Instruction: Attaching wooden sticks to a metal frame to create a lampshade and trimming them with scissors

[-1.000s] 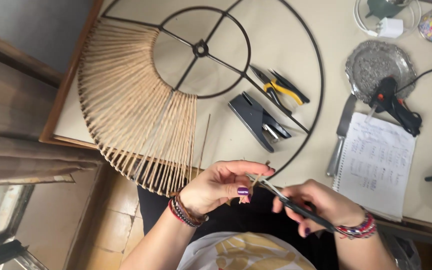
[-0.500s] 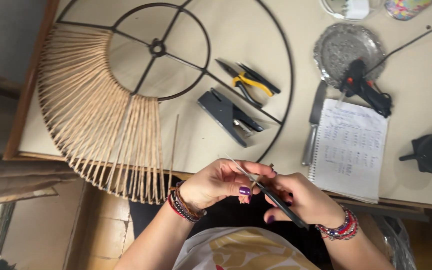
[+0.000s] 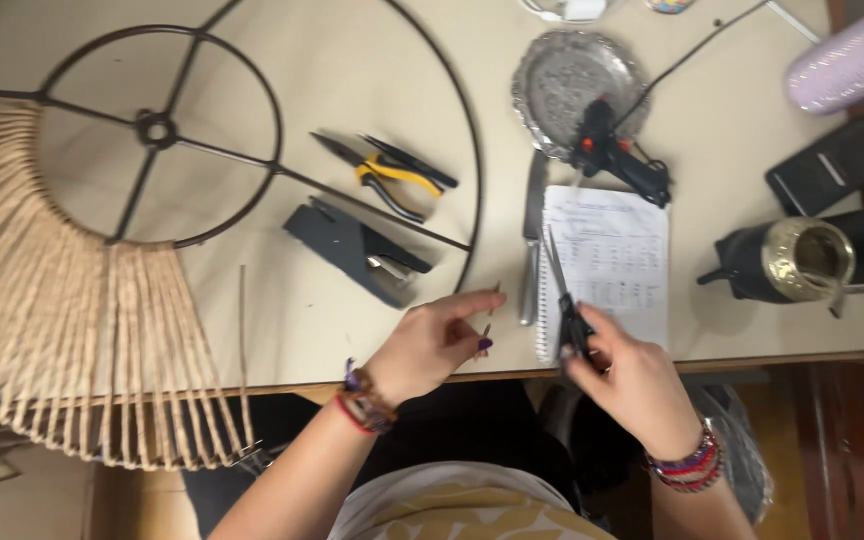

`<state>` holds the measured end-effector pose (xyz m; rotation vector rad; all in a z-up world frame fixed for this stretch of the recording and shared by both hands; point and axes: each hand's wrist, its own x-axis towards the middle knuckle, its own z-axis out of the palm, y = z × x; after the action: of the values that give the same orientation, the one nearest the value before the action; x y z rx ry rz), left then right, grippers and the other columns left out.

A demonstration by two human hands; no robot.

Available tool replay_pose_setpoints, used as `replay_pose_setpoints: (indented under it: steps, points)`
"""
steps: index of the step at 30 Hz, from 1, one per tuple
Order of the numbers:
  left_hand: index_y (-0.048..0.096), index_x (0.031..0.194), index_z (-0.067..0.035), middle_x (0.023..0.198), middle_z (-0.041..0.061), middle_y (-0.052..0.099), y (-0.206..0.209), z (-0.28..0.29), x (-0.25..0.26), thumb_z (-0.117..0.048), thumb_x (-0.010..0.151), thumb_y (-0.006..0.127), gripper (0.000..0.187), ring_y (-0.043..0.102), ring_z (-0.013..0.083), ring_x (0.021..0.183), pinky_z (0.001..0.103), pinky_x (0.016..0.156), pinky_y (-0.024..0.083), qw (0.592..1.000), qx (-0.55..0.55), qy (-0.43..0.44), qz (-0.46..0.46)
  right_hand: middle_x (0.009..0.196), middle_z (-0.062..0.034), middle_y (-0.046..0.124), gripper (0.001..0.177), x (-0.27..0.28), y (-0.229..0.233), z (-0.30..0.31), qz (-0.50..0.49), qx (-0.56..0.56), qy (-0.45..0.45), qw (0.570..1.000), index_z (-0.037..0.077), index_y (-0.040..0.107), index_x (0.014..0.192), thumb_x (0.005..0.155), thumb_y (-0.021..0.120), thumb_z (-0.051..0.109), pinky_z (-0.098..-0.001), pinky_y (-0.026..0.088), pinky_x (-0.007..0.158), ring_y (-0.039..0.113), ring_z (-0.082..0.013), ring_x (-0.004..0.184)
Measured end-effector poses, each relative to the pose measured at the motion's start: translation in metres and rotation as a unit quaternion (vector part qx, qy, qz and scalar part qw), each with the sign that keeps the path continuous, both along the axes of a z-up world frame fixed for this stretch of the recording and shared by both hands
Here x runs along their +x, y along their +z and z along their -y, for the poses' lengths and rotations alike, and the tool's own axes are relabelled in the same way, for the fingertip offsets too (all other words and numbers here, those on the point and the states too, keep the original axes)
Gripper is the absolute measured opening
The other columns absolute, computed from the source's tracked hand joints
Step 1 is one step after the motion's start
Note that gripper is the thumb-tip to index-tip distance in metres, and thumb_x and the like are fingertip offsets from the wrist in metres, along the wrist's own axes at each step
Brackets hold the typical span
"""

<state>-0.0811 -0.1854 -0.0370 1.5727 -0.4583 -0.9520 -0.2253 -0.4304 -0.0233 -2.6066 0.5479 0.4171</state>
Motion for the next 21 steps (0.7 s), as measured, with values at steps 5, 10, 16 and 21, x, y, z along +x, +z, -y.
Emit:
replay_pose_setpoints:
  steps: [5, 10, 16, 21]
  points:
    - [0.07, 0.134, -0.022, 0.143, 0.018, 0.063, -0.019, 0.02, -0.002, 0.006, 0.087, 0.063, 0.055, 0.08, 0.0253, 0.084, 0.035, 0.078, 0.066, 0.99, 0.016, 0.064, 0.123, 0.09, 0.0015, 0.079, 0.036, -0.001, -0.024, 0.011, 0.098, -0.184, -0.04, 0.977, 0.023, 0.064, 0.123, 0.09, 0.073, 0.033, -0.0403, 0.062, 0.073, 0.077, -0.0245, 0.084]
    - [0.073, 0.119, -0.006, 0.101, 0.01, 0.075, -0.011, 0.005, -0.02, 0.005, 0.089, 0.072, 0.032, 0.077, 0.0182, 0.084, 0.028, 0.079, 0.065, 0.97, -0.159, 0.182, -0.033, 0.106, 0.0002, 0.068, 0.023, 0.016, 0.009, -0.018, 0.236, -0.13, 0.012, 0.963, 0.018, 0.074, 0.114, 0.091, 0.072, 0.02, -0.0352, 0.057, 0.076, 0.07, -0.0208, 0.086]
    - [0.071, 0.1, 0.0, 0.094, 0.012, 0.075, 0.018, -0.023, -0.046, -0.001, 0.089, 0.076, 0.013, 0.074, 0.0178, 0.084, 0.027, 0.082, 0.064, 0.914, -0.296, 0.277, -0.02, 0.087, -0.0079, 0.071, 0.017, 0.034, 0.035, -0.088, 0.223, 0.414, -0.02, 0.882, 0.0, 0.074, 0.104, 0.091, 0.069, 0.011, -0.0207, 0.054, 0.062, 0.063, -0.0115, 0.069]
    - [0.075, 0.093, -0.01, 0.088, 0.003, 0.076, 0.048, -0.06, -0.051, -0.014, 0.092, 0.076, 0.004, 0.072, 0.0128, 0.08, 0.024, 0.077, 0.058, 0.92, -0.146, 0.299, 0.209, 0.073, -0.0132, 0.067, 0.018, 0.046, 0.028, -0.11, 0.183, 0.585, -0.081, 0.786, -0.003, 0.07, 0.092, 0.094, 0.07, 0.015, -0.0256, 0.043, 0.047, 0.055, -0.0169, 0.057]
